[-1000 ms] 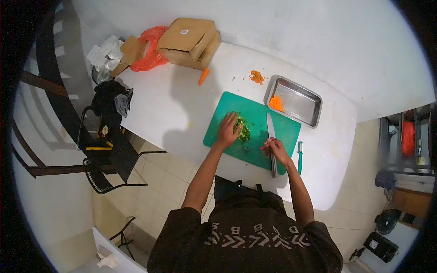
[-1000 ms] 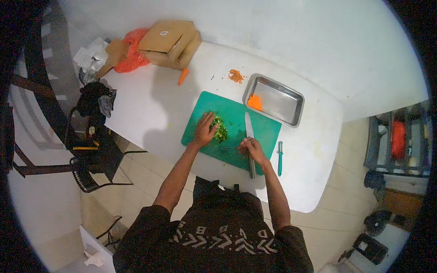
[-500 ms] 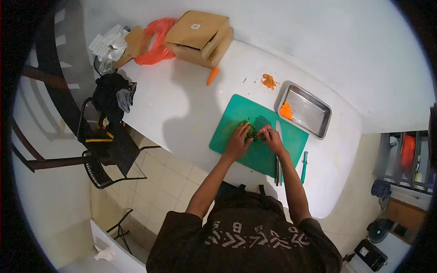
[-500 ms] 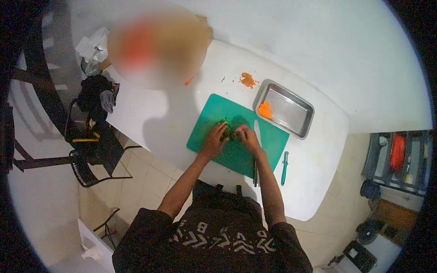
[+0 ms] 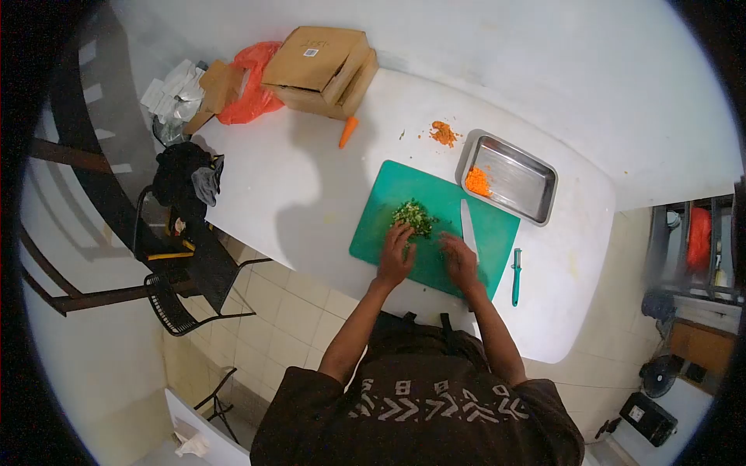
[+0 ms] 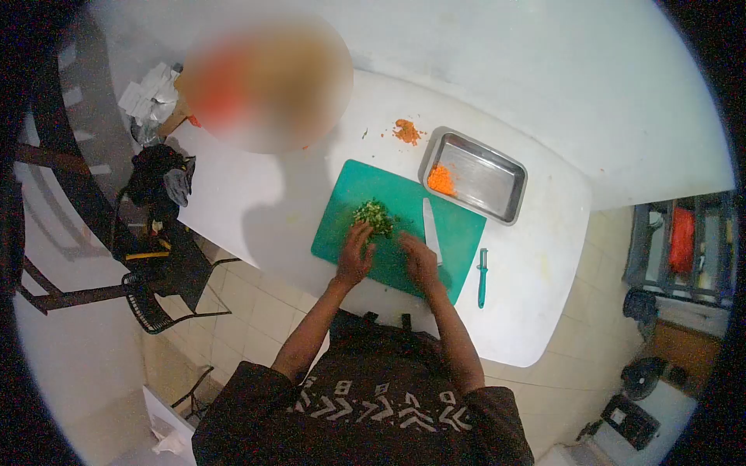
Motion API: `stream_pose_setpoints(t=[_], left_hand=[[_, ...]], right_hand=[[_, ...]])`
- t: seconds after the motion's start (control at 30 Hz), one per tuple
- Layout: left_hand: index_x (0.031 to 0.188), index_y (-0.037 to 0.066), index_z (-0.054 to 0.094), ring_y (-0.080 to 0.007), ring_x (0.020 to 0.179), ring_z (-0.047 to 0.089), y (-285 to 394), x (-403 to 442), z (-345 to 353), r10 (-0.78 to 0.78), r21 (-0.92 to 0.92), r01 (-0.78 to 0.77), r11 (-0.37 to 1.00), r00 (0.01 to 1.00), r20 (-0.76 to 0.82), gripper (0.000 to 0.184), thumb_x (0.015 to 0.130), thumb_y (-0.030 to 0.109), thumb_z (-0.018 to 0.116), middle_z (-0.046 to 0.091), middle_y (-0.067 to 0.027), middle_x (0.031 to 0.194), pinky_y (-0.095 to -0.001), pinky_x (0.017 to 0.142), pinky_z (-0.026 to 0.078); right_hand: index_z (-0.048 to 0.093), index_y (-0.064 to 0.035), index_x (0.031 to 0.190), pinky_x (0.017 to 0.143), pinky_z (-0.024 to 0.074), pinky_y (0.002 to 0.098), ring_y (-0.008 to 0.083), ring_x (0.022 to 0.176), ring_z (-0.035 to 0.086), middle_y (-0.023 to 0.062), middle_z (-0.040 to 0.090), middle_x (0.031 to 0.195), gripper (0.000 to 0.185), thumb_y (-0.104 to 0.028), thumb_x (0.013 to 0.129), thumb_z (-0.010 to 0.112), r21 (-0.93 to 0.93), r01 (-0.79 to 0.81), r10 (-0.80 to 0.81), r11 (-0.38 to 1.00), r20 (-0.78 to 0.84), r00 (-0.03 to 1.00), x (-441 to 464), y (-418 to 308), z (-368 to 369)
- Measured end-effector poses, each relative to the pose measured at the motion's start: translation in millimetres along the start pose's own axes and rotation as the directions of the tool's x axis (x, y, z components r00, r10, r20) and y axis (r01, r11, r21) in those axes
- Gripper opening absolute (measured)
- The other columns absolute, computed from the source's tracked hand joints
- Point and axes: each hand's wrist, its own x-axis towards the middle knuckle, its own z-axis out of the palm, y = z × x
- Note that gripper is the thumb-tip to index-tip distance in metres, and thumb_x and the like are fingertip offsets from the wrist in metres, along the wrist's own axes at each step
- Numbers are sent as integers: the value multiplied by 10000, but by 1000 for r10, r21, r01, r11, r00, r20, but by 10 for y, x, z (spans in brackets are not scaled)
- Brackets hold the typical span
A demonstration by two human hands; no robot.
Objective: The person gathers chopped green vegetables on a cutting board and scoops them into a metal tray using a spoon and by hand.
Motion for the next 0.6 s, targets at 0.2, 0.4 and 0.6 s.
stream_pose_setpoints(t=[0.2, 0.4, 0.6], left_hand=[[1547, -2, 353, -437, 1513, 235, -42, -18, 3, -130, 151, 152, 977, 981, -147, 657, 1064, 424, 482, 337, -233, 1592, -577, 1227, 196], [1589, -65, 160, -468, 1541, 118, -17, 88, 335, -137, 90, 145, 985, 986, -93, 824, 1065, 516, 417, 146, -298, 1654, -581, 1242, 106], [1595, -50, 140, -470, 1527, 170, 15, 154, 389, -111, -55, 105, 993, 985, -130, 845, 1061, 557, 388, 142, -302, 1653, -558, 1241, 143]], right_hand=[[610, -28, 1233, 702, 551, 332, 209, 859, 692, 179, 680, 1206, 225, -107, 1080, 465, 212, -157, 211, 964, -263, 942, -32, 71, 67], [583, -7, 1271, 699, 511, 321, 162, 844, 668, 137, 672, 1157, 336, -253, 1116, 415, 271, -534, 543, 801, 50, 839, -144, -209, 342], [610, -26, 1261, 781, 547, 379, 283, 875, 705, 201, 669, 1175, 309, -211, 1097, 425, 372, -315, 372, 873, -91, 924, -104, -271, 649]])
